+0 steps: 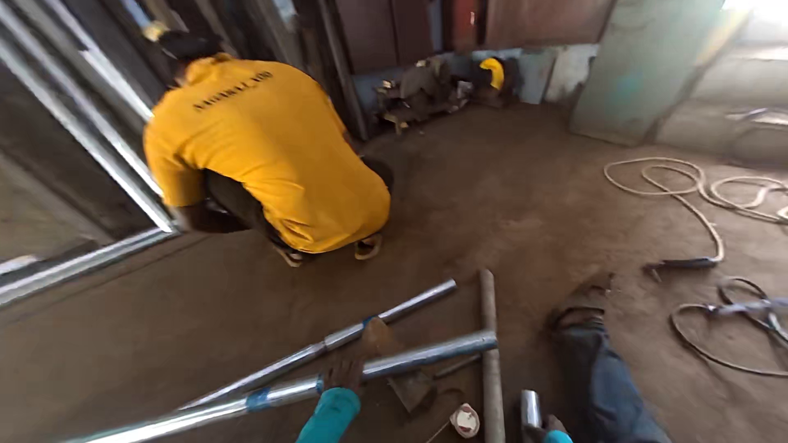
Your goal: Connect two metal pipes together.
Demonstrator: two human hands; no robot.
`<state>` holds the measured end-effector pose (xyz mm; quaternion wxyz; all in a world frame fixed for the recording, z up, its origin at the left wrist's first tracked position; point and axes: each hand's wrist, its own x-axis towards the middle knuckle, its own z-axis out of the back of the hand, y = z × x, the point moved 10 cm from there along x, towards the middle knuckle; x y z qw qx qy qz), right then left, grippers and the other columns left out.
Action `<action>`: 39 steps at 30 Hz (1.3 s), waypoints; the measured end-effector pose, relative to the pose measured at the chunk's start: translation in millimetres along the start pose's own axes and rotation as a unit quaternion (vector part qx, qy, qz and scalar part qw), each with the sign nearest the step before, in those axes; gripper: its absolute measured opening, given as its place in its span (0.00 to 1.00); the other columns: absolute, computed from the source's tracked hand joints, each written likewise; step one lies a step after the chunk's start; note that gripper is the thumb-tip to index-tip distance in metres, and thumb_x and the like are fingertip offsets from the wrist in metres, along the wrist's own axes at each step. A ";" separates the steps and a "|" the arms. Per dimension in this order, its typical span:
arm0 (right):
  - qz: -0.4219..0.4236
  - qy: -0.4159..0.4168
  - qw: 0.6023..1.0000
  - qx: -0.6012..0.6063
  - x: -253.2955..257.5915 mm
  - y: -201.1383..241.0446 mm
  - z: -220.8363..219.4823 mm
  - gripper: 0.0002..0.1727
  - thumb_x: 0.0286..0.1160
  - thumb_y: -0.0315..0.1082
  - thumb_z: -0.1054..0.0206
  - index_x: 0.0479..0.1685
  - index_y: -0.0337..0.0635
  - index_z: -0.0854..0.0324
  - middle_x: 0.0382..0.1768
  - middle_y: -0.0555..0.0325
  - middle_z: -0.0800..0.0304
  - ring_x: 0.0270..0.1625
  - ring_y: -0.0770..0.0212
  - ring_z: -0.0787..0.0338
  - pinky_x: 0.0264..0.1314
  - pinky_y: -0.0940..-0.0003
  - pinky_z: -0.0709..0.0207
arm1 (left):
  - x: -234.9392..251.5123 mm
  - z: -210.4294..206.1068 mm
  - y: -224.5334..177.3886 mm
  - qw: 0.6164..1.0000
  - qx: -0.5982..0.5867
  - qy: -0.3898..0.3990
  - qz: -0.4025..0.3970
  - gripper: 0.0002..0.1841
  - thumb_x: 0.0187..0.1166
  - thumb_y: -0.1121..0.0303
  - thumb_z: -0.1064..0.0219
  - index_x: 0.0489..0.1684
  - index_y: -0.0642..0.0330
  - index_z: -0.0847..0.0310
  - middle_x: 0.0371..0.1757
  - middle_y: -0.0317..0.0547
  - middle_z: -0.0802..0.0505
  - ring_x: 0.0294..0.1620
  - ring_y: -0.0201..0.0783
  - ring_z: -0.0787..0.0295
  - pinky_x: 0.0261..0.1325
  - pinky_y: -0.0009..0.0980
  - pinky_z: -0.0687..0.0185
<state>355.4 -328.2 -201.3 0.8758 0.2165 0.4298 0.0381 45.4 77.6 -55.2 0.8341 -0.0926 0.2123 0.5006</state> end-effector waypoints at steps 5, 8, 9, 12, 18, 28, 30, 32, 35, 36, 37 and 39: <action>0.097 -0.020 0.957 0.271 -11.4 65.4 53.2 0.27 0.75 0.37 0.23 0.69 0.30 0.20 0.60 0.34 0.11 0.60 0.43 0.10 0.65 0.46 0.18 | 3.0 1.1 -0.5 0.999 0.011 -0.039 -0.011 0.37 0.75 0.51 0.28 0.88 0.45 0.33 0.86 0.54 0.25 0.88 0.58 0.35 0.89 0.64 0.51; 0.192 0.018 0.915 0.354 -27.7 124.4 83.3 0.25 0.77 0.33 0.27 0.71 0.31 0.22 0.57 0.39 0.10 0.53 0.50 0.06 0.55 0.52 0.09 | 4.3 0.4 0.7 0.998 0.004 -0.060 -0.019 0.37 0.73 0.52 0.25 0.86 0.47 0.30 0.83 0.57 0.22 0.86 0.61 0.32 0.88 0.64 0.49; 0.219 0.029 0.906 0.361 -29.3 139.6 90.2 0.24 0.77 0.33 0.27 0.70 0.31 0.21 0.55 0.41 0.09 0.51 0.52 0.05 0.53 0.54 0.08 | 5.5 -0.2 1.5 0.997 0.007 -0.073 -0.021 0.37 0.73 0.52 0.25 0.85 0.46 0.29 0.82 0.56 0.21 0.85 0.61 0.30 0.88 0.64 0.48; 0.254 0.051 0.896 0.361 -28.9 163.6 97.0 0.23 0.75 0.34 0.27 0.67 0.33 0.19 0.51 0.44 0.07 0.48 0.53 0.04 0.47 0.54 0.06 | 4.7 0.7 0.4 0.995 0.013 -0.092 -0.021 0.36 0.71 0.53 0.23 0.83 0.46 0.26 0.80 0.56 0.19 0.84 0.60 0.29 0.87 0.64 0.47; 0.256 0.113 0.898 0.340 -28.9 181.3 75.4 0.25 0.73 0.34 0.27 0.69 0.34 0.21 0.52 0.45 0.08 0.48 0.51 0.03 0.45 0.53 0.05 | -0.7 5.1 -3.6 0.993 0.004 -0.114 -0.024 0.34 0.69 0.58 0.22 0.80 0.49 0.23 0.76 0.59 0.16 0.81 0.64 0.26 0.86 0.65 0.46; 0.254 0.139 0.909 0.300 -32.9 179.4 77.8 0.25 0.69 0.38 0.25 0.64 0.35 0.19 0.49 0.48 0.06 0.46 0.54 0.03 0.42 0.55 0.05 | -7.0 7.0 -4.4 0.989 0.000 -0.145 -0.023 0.33 0.66 0.60 0.20 0.77 0.50 0.20 0.73 0.61 0.14 0.79 0.67 0.24 0.85 0.68 0.45; 0.249 0.141 0.911 0.296 -34.0 179.8 77.0 0.25 0.70 0.37 0.26 0.66 0.35 0.19 0.50 0.48 0.06 0.47 0.54 0.03 0.44 0.55 0.05 | -9.0 7.1 -3.9 0.988 -0.003 -0.149 -0.028 0.33 0.66 0.62 0.20 0.77 0.51 0.20 0.73 0.61 0.14 0.78 0.67 0.23 0.85 0.67 0.44; 0.243 0.142 0.913 0.295 -35.1 180.0 76.7 0.25 0.71 0.36 0.26 0.67 0.34 0.20 0.51 0.47 0.07 0.47 0.54 0.03 0.44 0.56 0.06 | -10.9 7.8 -3.5 0.984 -0.009 -0.173 -0.038 0.34 0.63 0.63 0.18 0.75 0.53 0.19 0.71 0.63 0.13 0.75 0.69 0.21 0.83 0.69 0.42; 0.243 0.143 0.914 0.293 -35.1 181.8 76.1 0.25 0.73 0.36 0.26 0.69 0.34 0.21 0.52 0.47 0.07 0.47 0.55 0.04 0.45 0.56 0.06 | -14.5 12.0 -6.3 0.983 -0.022 -0.173 -0.048 0.34 0.63 0.64 0.19 0.75 0.57 0.19 0.71 0.67 0.14 0.75 0.71 0.22 0.82 0.70 0.42; 0.240 0.144 0.914 0.293 -35.2 182.5 75.6 0.25 0.74 0.35 0.27 0.69 0.35 0.21 0.53 0.46 0.08 0.48 0.55 0.04 0.46 0.56 0.06 | -14.6 12.6 -6.3 0.986 -0.024 -0.159 -0.046 0.33 0.66 0.62 0.20 0.76 0.58 0.20 0.73 0.68 0.16 0.77 0.72 0.23 0.83 0.71 0.43; 0.238 0.146 0.915 0.292 -35.2 183.3 75.3 0.25 0.75 0.35 0.26 0.70 0.35 0.21 0.53 0.46 0.08 0.49 0.55 0.04 0.47 0.56 0.07 | -14.0 12.4 -5.4 0.987 -0.025 -0.150 -0.045 0.33 0.67 0.61 0.20 0.76 0.59 0.21 0.74 0.69 0.16 0.77 0.72 0.24 0.83 0.71 0.44; 0.237 0.151 0.914 0.293 -34.3 183.7 73.8 0.26 0.75 0.36 0.26 0.71 0.35 0.22 0.54 0.46 0.08 0.49 0.55 0.05 0.46 0.57 0.07 | -12.6 12.2 -3.7 0.988 -0.026 -0.146 -0.046 0.33 0.67 0.61 0.21 0.76 0.59 0.21 0.73 0.69 0.16 0.77 0.73 0.24 0.83 0.72 0.45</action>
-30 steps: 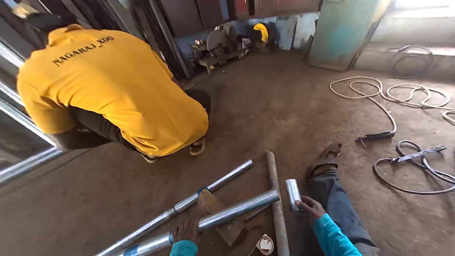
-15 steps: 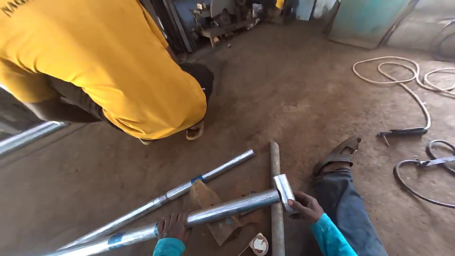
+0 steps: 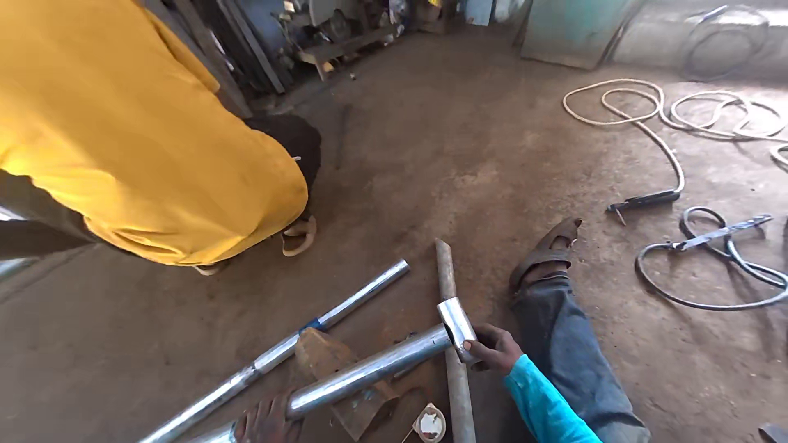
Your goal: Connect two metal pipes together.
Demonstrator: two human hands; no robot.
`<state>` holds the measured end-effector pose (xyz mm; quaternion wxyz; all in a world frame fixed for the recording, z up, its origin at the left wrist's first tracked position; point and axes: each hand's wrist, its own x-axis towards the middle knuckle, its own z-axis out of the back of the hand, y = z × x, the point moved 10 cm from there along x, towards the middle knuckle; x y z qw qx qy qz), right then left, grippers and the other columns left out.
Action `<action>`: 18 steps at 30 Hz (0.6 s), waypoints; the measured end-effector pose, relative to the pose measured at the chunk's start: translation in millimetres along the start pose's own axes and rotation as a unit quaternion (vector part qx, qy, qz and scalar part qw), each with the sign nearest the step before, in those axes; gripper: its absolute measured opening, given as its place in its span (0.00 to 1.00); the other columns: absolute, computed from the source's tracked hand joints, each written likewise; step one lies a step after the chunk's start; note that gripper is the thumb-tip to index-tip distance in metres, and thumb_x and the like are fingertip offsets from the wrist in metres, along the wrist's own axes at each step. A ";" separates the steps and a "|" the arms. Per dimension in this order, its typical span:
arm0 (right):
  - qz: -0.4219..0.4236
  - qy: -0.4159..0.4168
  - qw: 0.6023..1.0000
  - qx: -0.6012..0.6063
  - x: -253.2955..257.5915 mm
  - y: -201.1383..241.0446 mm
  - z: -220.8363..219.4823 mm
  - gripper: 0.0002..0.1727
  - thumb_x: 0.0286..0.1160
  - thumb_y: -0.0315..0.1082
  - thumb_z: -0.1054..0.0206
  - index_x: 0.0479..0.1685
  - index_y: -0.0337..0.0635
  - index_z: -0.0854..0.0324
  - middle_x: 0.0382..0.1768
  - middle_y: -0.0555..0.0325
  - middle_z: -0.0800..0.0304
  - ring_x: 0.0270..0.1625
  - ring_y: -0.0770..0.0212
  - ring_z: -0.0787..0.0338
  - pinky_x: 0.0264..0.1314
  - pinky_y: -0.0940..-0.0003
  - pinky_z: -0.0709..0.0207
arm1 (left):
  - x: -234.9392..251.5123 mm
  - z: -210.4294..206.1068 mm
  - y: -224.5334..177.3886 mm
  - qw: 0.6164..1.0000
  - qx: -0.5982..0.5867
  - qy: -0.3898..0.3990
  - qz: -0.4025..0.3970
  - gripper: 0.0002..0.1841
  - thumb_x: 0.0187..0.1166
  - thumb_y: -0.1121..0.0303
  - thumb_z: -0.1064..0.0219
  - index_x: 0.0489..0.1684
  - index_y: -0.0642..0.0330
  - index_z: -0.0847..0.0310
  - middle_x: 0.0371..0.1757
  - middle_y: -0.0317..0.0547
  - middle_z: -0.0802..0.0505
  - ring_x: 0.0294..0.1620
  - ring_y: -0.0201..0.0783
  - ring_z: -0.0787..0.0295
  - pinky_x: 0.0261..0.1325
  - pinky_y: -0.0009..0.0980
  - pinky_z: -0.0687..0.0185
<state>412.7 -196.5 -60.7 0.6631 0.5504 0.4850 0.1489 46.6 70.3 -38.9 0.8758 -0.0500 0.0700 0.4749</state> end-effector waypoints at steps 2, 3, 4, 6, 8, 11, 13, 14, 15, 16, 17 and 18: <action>0.001 0.006 1.000 0.004 1.9 -0.6 -1.1 0.26 0.75 0.36 0.26 0.72 0.35 0.22 0.55 0.46 0.08 0.49 0.56 0.05 0.46 0.58 0.07 | 1.4 -1.9 2.6 1.000 0.002 -0.006 -0.004 0.33 0.67 0.61 0.20 0.76 0.59 0.20 0.72 0.69 0.15 0.76 0.73 0.24 0.82 0.72 0.44; -0.001 0.009 1.000 0.006 2.5 -1.3 -1.4 0.27 0.75 0.36 0.26 0.72 0.35 0.23 0.55 0.46 0.08 0.49 0.56 0.05 0.46 0.59 0.07 | 2.1 -3.0 3.6 1.000 0.003 -0.007 -0.005 0.33 0.66 0.61 0.20 0.75 0.59 0.20 0.72 0.69 0.15 0.77 0.73 0.24 0.82 0.72 0.43; -0.003 0.011 1.000 0.008 2.9 -1.8 -1.4 0.27 0.75 0.36 0.26 0.73 0.35 0.23 0.56 0.46 0.09 0.49 0.56 0.05 0.47 0.58 0.07 | 2.8 -4.6 4.8 1.000 0.004 -0.002 -0.001 0.33 0.67 0.60 0.21 0.76 0.58 0.20 0.73 0.68 0.16 0.78 0.72 0.25 0.83 0.71 0.44; -0.003 0.012 1.000 0.008 4.2 -1.9 -1.3 0.28 0.75 0.36 0.26 0.73 0.35 0.24 0.56 0.46 0.09 0.50 0.56 0.05 0.48 0.59 0.07 | 3.9 -4.3 4.7 1.000 0.003 -0.010 -0.005 0.34 0.66 0.60 0.20 0.75 0.60 0.20 0.73 0.69 0.16 0.77 0.73 0.24 0.82 0.72 0.43; -0.004 0.011 1.000 0.011 4.2 -1.4 -1.8 0.28 0.75 0.35 0.26 0.73 0.35 0.23 0.56 0.45 0.09 0.50 0.56 0.05 0.48 0.59 0.08 | 3.4 -4.3 4.8 1.000 0.005 -0.018 -0.008 0.34 0.65 0.60 0.19 0.75 0.60 0.20 0.71 0.69 0.15 0.76 0.73 0.23 0.81 0.72 0.42; -0.004 0.007 1.000 0.012 4.3 -1.6 -1.5 0.27 0.75 0.35 0.26 0.72 0.34 0.23 0.55 0.46 0.08 0.49 0.56 0.05 0.47 0.60 0.08 | 3.4 -2.4 2.8 1.000 0.010 -0.004 0.005 0.34 0.66 0.59 0.19 0.76 0.58 0.20 0.71 0.68 0.15 0.76 0.72 0.23 0.82 0.71 0.43; -0.003 0.007 1.000 0.010 5.6 -2.3 -1.1 0.27 0.75 0.35 0.26 0.72 0.34 0.22 0.54 0.46 0.08 0.48 0.56 0.05 0.47 0.60 0.08 | 4.6 -3.5 2.7 1.000 0.016 0.008 0.016 0.34 0.67 0.59 0.20 0.77 0.58 0.21 0.73 0.68 0.15 0.78 0.71 0.24 0.84 0.70 0.45; -0.004 0.007 1.000 0.009 6.3 -2.5 -0.8 0.26 0.75 0.35 0.26 0.72 0.34 0.22 0.54 0.46 0.08 0.48 0.56 0.04 0.47 0.60 0.07 | 5.2 -4.4 3.4 1.000 0.017 0.005 0.018 0.34 0.67 0.59 0.20 0.77 0.58 0.21 0.72 0.69 0.15 0.77 0.71 0.24 0.84 0.70 0.45; -0.003 0.007 1.000 0.008 6.8 -2.7 -0.6 0.27 0.75 0.35 0.25 0.72 0.34 0.22 0.54 0.46 0.08 0.48 0.56 0.04 0.47 0.59 0.07 | 5.5 -5.1 4.1 1.000 0.018 0.006 0.021 0.34 0.67 0.59 0.19 0.77 0.57 0.21 0.72 0.68 0.15 0.78 0.71 0.24 0.84 0.70 0.44; -0.003 0.007 1.000 0.006 7.2 -2.9 -0.2 0.27 0.75 0.35 0.25 0.72 0.34 0.23 0.54 0.46 0.08 0.48 0.56 0.04 0.47 0.59 0.07 | 6.1 -5.5 4.4 1.000 0.022 0.005 0.022 0.34 0.66 0.59 0.19 0.77 0.56 0.21 0.72 0.67 0.15 0.78 0.70 0.23 0.83 0.69 0.43; -0.003 0.007 1.000 0.004 7.6 -3.1 0.2 0.28 0.74 0.35 0.25 0.73 0.34 0.23 0.55 0.46 0.08 0.48 0.56 0.04 0.47 0.59 0.07 | 6.5 -5.5 4.2 0.999 0.024 0.006 0.025 0.34 0.66 0.60 0.19 0.77 0.56 0.21 0.72 0.66 0.14 0.78 0.69 0.23 0.84 0.69 0.43; -0.001 0.006 1.000 0.001 7.2 -2.8 0.4 0.28 0.74 0.36 0.25 0.72 0.34 0.23 0.54 0.46 0.08 0.48 0.56 0.04 0.47 0.59 0.07 | 6.5 -5.7 3.8 0.999 0.026 0.019 0.034 0.35 0.67 0.60 0.19 0.78 0.56 0.22 0.73 0.65 0.15 0.79 0.68 0.25 0.85 0.67 0.45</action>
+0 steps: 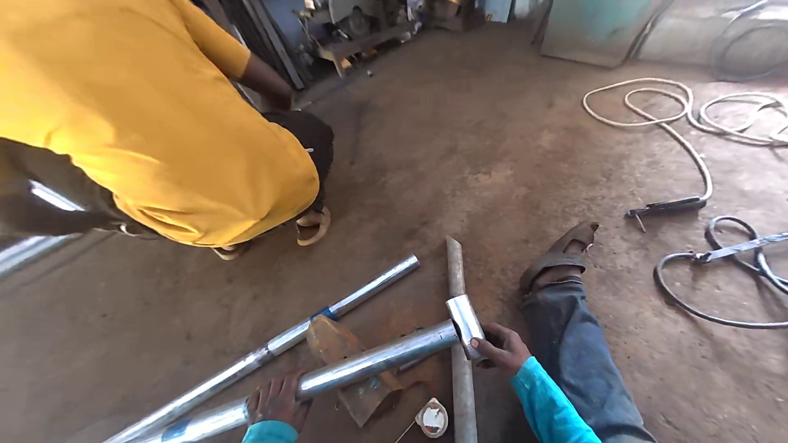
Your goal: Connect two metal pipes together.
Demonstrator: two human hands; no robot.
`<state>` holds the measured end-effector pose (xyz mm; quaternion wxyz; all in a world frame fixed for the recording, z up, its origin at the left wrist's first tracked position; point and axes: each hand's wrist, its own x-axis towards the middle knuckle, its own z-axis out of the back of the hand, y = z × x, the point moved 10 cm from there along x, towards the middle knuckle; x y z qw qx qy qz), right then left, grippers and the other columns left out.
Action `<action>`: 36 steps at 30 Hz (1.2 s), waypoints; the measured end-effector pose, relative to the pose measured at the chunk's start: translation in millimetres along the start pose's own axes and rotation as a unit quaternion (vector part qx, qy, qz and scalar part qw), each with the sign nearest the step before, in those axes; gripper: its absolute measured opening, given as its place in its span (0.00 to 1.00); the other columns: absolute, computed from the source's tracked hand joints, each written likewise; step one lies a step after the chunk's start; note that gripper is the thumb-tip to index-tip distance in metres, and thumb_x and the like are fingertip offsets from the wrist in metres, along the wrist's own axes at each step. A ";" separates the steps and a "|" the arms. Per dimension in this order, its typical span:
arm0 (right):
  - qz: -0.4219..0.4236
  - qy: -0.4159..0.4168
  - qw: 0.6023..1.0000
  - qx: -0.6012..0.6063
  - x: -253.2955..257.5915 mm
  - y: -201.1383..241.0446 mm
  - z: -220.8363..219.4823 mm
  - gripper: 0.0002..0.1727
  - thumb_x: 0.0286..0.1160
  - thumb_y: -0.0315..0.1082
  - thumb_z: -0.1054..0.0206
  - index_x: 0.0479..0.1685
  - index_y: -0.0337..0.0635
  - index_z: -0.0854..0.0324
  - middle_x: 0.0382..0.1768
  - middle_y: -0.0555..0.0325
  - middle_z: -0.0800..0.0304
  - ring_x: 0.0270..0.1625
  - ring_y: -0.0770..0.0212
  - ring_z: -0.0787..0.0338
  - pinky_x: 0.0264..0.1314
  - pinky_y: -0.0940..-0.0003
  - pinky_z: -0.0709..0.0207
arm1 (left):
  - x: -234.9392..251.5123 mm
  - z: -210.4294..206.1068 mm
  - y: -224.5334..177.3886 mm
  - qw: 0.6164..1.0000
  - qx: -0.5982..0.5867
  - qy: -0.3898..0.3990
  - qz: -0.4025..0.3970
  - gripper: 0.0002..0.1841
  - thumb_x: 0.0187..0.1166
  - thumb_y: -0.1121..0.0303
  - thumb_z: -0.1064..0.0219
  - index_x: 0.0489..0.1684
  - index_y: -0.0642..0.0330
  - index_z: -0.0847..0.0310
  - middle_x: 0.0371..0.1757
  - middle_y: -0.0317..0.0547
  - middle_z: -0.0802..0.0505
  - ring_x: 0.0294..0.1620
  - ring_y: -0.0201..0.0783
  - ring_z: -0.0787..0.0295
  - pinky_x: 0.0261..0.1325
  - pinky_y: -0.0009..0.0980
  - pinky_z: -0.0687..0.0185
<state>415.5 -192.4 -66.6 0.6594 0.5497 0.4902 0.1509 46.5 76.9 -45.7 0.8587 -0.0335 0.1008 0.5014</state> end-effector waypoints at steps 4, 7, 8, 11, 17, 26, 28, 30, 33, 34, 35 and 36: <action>0.012 -0.004 1.000 -0.012 0.1 2.3 0.9 0.25 0.73 0.36 0.26 0.68 0.34 0.21 0.51 0.47 0.07 0.46 0.56 0.04 0.45 0.58 0.06 | 0.3 -0.5 -0.3 1.000 0.002 0.011 0.008 0.35 0.68 0.59 0.20 0.79 0.53 0.23 0.74 0.62 0.15 0.80 0.65 0.25 0.86 0.66 0.46; 0.020 -0.007 1.000 -0.008 -0.4 2.4 2.1 0.24 0.73 0.35 0.26 0.66 0.33 0.20 0.50 0.46 0.07 0.45 0.55 0.03 0.44 0.58 0.06 | 0.4 -0.1 -0.8 1.000 -0.011 0.017 0.005 0.34 0.69 0.59 0.21 0.79 0.54 0.23 0.75 0.62 0.16 0.80 0.65 0.25 0.86 0.66 0.45; 0.024 -0.007 1.000 -0.009 -0.2 2.5 2.2 0.24 0.73 0.35 0.26 0.66 0.33 0.20 0.49 0.47 0.07 0.45 0.55 0.03 0.44 0.57 0.06 | -0.1 0.4 -1.1 1.000 -0.009 0.021 0.006 0.34 0.69 0.59 0.21 0.80 0.54 0.23 0.76 0.62 0.16 0.81 0.65 0.26 0.86 0.65 0.45; 0.028 -0.007 0.999 -0.016 0.0 1.6 3.0 0.24 0.74 0.34 0.28 0.67 0.33 0.21 0.50 0.46 0.07 0.46 0.54 0.03 0.45 0.56 0.05 | -1.7 3.0 -3.7 0.999 -0.002 0.039 0.012 0.34 0.71 0.57 0.23 0.81 0.54 0.24 0.78 0.62 0.19 0.83 0.64 0.28 0.88 0.64 0.48; 0.022 -0.020 1.000 0.004 -4.7 4.1 3.0 0.22 0.75 0.30 0.28 0.67 0.31 0.21 0.49 0.45 0.07 0.46 0.53 0.03 0.44 0.56 0.05 | -3.3 7.7 -8.3 0.998 -0.004 0.054 0.016 0.34 0.73 0.58 0.23 0.82 0.50 0.26 0.78 0.58 0.18 0.82 0.61 0.27 0.89 0.60 0.48; 0.020 -0.022 1.000 0.006 -4.0 4.5 3.6 0.23 0.75 0.29 0.30 0.68 0.31 0.23 0.49 0.44 0.08 0.45 0.53 0.03 0.42 0.57 0.05 | -3.0 7.5 -7.8 0.999 -0.002 0.043 0.010 0.34 0.72 0.58 0.22 0.82 0.49 0.25 0.76 0.58 0.16 0.80 0.62 0.25 0.87 0.61 0.46; 0.018 -0.023 1.000 0.006 -3.9 4.2 3.9 0.22 0.76 0.28 0.30 0.68 0.31 0.22 0.50 0.43 0.08 0.45 0.52 0.04 0.42 0.57 0.06 | -3.9 9.5 -8.9 0.999 -0.006 0.034 0.008 0.34 0.71 0.59 0.21 0.80 0.51 0.24 0.75 0.60 0.16 0.79 0.63 0.24 0.87 0.62 0.45; 0.015 -0.025 1.000 0.010 -3.7 3.6 4.3 0.22 0.76 0.27 0.31 0.69 0.31 0.23 0.50 0.42 0.08 0.45 0.52 0.04 0.42 0.56 0.06 | -3.9 9.4 -9.0 0.999 -0.006 0.038 0.008 0.34 0.71 0.59 0.21 0.81 0.51 0.24 0.76 0.60 0.17 0.80 0.63 0.25 0.87 0.62 0.46; 0.014 -0.027 0.999 0.008 -4.9 4.9 4.0 0.21 0.76 0.27 0.31 0.67 0.30 0.22 0.48 0.43 0.08 0.44 0.52 0.04 0.42 0.56 0.06 | -3.2 8.6 -8.6 0.999 -0.008 0.033 0.003 0.34 0.70 0.60 0.20 0.80 0.51 0.24 0.76 0.59 0.16 0.80 0.64 0.25 0.87 0.62 0.46; 0.015 -0.027 1.000 0.008 -4.7 4.7 4.2 0.21 0.76 0.26 0.31 0.67 0.30 0.22 0.48 0.43 0.08 0.44 0.52 0.03 0.42 0.56 0.06 | -3.1 8.5 -8.3 1.000 -0.010 0.027 0.002 0.35 0.69 0.60 0.19 0.80 0.51 0.23 0.75 0.59 0.16 0.79 0.64 0.25 0.87 0.62 0.45; 0.016 -0.026 1.000 0.007 -4.2 4.4 4.5 0.21 0.76 0.27 0.30 0.67 0.30 0.22 0.48 0.43 0.08 0.44 0.52 0.04 0.41 0.56 0.06 | -3.0 8.2 -7.7 1.000 -0.011 0.024 0.001 0.35 0.69 0.60 0.19 0.80 0.51 0.23 0.75 0.58 0.16 0.80 0.64 0.25 0.86 0.62 0.44; 0.019 -0.024 1.000 0.004 -3.6 4.1 4.6 0.21 0.75 0.27 0.30 0.67 0.31 0.22 0.49 0.43 0.08 0.44 0.52 0.04 0.41 0.56 0.06 | -2.9 8.1 -7.3 1.000 -0.011 0.022 0.001 0.35 0.68 0.61 0.18 0.80 0.51 0.23 0.75 0.58 0.15 0.80 0.64 0.25 0.86 0.62 0.44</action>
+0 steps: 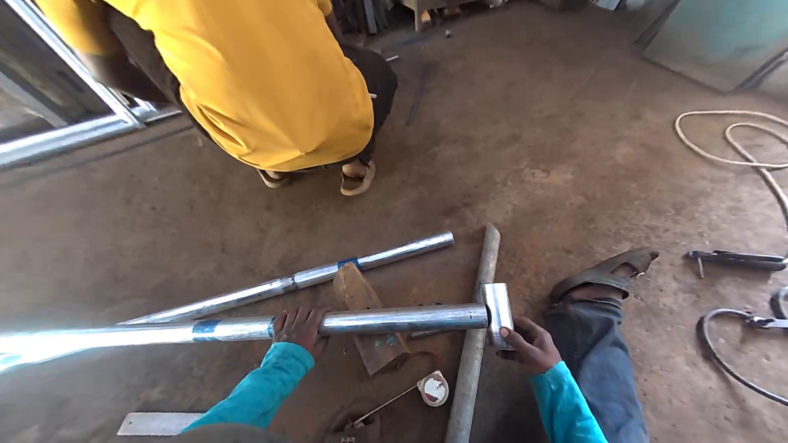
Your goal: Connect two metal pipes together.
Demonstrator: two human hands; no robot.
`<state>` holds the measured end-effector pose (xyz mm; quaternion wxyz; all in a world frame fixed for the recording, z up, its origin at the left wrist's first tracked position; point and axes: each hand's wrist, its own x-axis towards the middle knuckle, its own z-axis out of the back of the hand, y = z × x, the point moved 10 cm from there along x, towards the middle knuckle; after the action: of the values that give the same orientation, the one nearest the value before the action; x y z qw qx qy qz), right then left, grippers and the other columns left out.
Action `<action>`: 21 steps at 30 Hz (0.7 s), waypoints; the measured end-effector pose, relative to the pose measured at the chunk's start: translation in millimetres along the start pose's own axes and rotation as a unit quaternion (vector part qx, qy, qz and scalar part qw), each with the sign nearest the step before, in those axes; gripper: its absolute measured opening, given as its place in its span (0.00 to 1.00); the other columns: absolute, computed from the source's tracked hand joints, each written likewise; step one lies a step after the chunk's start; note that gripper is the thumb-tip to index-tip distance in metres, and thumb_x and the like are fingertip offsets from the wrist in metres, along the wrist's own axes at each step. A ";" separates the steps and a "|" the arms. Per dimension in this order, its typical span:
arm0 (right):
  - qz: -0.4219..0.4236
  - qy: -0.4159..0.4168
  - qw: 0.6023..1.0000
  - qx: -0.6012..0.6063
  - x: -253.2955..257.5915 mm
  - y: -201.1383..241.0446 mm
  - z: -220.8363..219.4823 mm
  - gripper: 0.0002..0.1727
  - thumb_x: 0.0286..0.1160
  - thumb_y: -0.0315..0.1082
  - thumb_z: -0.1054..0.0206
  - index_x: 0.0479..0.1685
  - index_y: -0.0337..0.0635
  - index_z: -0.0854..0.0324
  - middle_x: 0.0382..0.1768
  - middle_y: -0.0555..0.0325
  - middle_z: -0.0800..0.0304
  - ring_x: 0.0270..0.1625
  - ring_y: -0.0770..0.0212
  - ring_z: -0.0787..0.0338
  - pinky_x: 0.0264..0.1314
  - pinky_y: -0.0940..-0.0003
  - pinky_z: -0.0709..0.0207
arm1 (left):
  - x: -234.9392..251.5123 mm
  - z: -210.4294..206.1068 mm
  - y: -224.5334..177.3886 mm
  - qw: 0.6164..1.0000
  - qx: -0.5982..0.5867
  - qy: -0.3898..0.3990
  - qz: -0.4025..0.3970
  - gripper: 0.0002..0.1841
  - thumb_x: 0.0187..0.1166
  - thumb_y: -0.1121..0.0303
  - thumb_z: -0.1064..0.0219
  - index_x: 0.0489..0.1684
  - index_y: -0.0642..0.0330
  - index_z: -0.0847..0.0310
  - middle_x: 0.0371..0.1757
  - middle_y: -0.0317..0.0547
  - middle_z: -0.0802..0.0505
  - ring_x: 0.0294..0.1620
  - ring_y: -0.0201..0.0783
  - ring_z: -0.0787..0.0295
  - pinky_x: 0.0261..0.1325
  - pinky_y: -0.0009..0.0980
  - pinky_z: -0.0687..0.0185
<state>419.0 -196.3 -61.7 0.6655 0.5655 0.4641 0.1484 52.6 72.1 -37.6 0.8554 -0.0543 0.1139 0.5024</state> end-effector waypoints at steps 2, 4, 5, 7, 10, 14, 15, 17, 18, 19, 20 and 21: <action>0.005 0.003 1.000 -0.005 0.9 -0.1 0.4 0.22 0.74 0.29 0.29 0.67 0.31 0.22 0.49 0.43 0.08 0.45 0.52 0.04 0.42 0.55 0.05 | 0.8 -0.5 0.9 1.000 0.002 -0.002 0.000 0.35 0.68 0.61 0.18 0.79 0.51 0.23 0.74 0.58 0.15 0.79 0.64 0.24 0.86 0.62 0.44; 0.007 0.002 1.000 -0.020 2.2 -0.4 1.0 0.22 0.74 0.30 0.29 0.66 0.32 0.21 0.48 0.44 0.07 0.44 0.52 0.03 0.42 0.55 0.05 | 1.4 -1.1 1.5 1.000 -0.001 0.006 0.001 0.35 0.69 0.61 0.19 0.80 0.52 0.23 0.75 0.60 0.16 0.79 0.64 0.24 0.87 0.63 0.45; 0.006 0.001 1.000 -0.023 2.5 -1.0 1.1 0.22 0.73 0.30 0.29 0.66 0.32 0.21 0.48 0.44 0.07 0.44 0.52 0.03 0.42 0.55 0.05 | 1.3 -1.1 1.4 1.000 0.000 0.007 0.002 0.34 0.69 0.60 0.20 0.80 0.53 0.23 0.75 0.60 0.16 0.79 0.64 0.24 0.87 0.63 0.45; 0.004 0.002 1.000 -0.021 2.6 -1.7 1.1 0.22 0.74 0.30 0.29 0.66 0.31 0.22 0.48 0.44 0.07 0.45 0.52 0.03 0.42 0.55 0.05 | 0.3 0.4 0.2 1.000 -0.001 -0.002 -0.001 0.34 0.69 0.61 0.20 0.79 0.52 0.22 0.74 0.59 0.15 0.79 0.63 0.23 0.86 0.62 0.44; 0.006 0.001 1.000 -0.015 2.4 -0.6 0.9 0.22 0.74 0.29 0.29 0.67 0.31 0.22 0.49 0.44 0.07 0.45 0.52 0.03 0.42 0.55 0.05 | 0.6 2.1 -1.1 1.000 -0.003 -0.010 -0.002 0.33 0.68 0.62 0.19 0.77 0.52 0.21 0.74 0.58 0.15 0.78 0.63 0.23 0.86 0.62 0.43; 0.008 0.003 1.000 -0.011 2.7 0.5 0.2 0.23 0.74 0.28 0.30 0.69 0.31 0.22 0.49 0.44 0.08 0.46 0.52 0.03 0.42 0.56 0.05 | 2.8 -0.7 1.2 1.000 0.002 0.003 0.006 0.34 0.69 0.61 0.19 0.79 0.52 0.22 0.76 0.56 0.16 0.80 0.62 0.25 0.87 0.61 0.46; 0.006 0.003 1.000 -0.010 2.2 0.6 0.1 0.22 0.75 0.28 0.30 0.69 0.31 0.23 0.50 0.44 0.08 0.46 0.52 0.03 0.42 0.56 0.05 | 3.0 -1.3 1.7 1.000 0.004 0.006 0.008 0.34 0.69 0.61 0.19 0.79 0.51 0.23 0.77 0.56 0.17 0.81 0.61 0.26 0.88 0.61 0.46; 0.008 0.005 1.000 -0.011 1.3 1.7 -0.5 0.22 0.75 0.28 0.30 0.68 0.31 0.23 0.49 0.44 0.08 0.45 0.52 0.03 0.42 0.56 0.05 | 3.3 -2.4 2.3 1.000 0.005 0.013 0.012 0.34 0.69 0.60 0.19 0.80 0.50 0.23 0.77 0.54 0.17 0.81 0.60 0.26 0.88 0.60 0.47; 0.009 0.006 1.000 -0.010 1.5 1.5 -0.6 0.23 0.75 0.29 0.30 0.69 0.31 0.23 0.49 0.44 0.08 0.45 0.52 0.03 0.42 0.55 0.05 | 3.2 -2.7 2.4 1.000 0.005 0.013 0.012 0.34 0.69 0.60 0.19 0.79 0.49 0.23 0.77 0.54 0.17 0.81 0.60 0.26 0.88 0.60 0.47; 0.010 0.007 1.000 -0.009 1.6 1.0 -0.5 0.23 0.74 0.30 0.30 0.68 0.31 0.23 0.49 0.44 0.07 0.45 0.52 0.03 0.42 0.55 0.05 | 3.1 -2.8 2.4 1.000 0.006 0.009 0.012 0.34 0.69 0.59 0.19 0.79 0.48 0.22 0.77 0.54 0.16 0.81 0.60 0.26 0.88 0.60 0.46; 0.013 0.008 1.000 -0.008 1.7 0.8 -0.2 0.23 0.73 0.31 0.29 0.67 0.31 0.22 0.48 0.45 0.07 0.45 0.52 0.03 0.42 0.55 0.05 | 3.2 -3.1 2.3 1.000 0.005 0.013 0.013 0.34 0.69 0.59 0.19 0.79 0.48 0.23 0.77 0.54 0.17 0.81 0.60 0.26 0.88 0.61 0.46; 0.015 0.008 1.000 -0.008 1.8 0.4 0.3 0.24 0.72 0.32 0.29 0.66 0.31 0.22 0.48 0.45 0.07 0.44 0.53 0.03 0.42 0.56 0.05 | 3.4 -3.6 2.3 1.000 0.006 0.019 0.015 0.34 0.70 0.58 0.20 0.80 0.47 0.23 0.78 0.53 0.17 0.82 0.60 0.27 0.88 0.60 0.47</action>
<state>420.2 -195.0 -62.1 0.6637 0.5662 0.4595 0.1666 51.7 75.4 -41.9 0.8458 -0.0568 0.1345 0.5131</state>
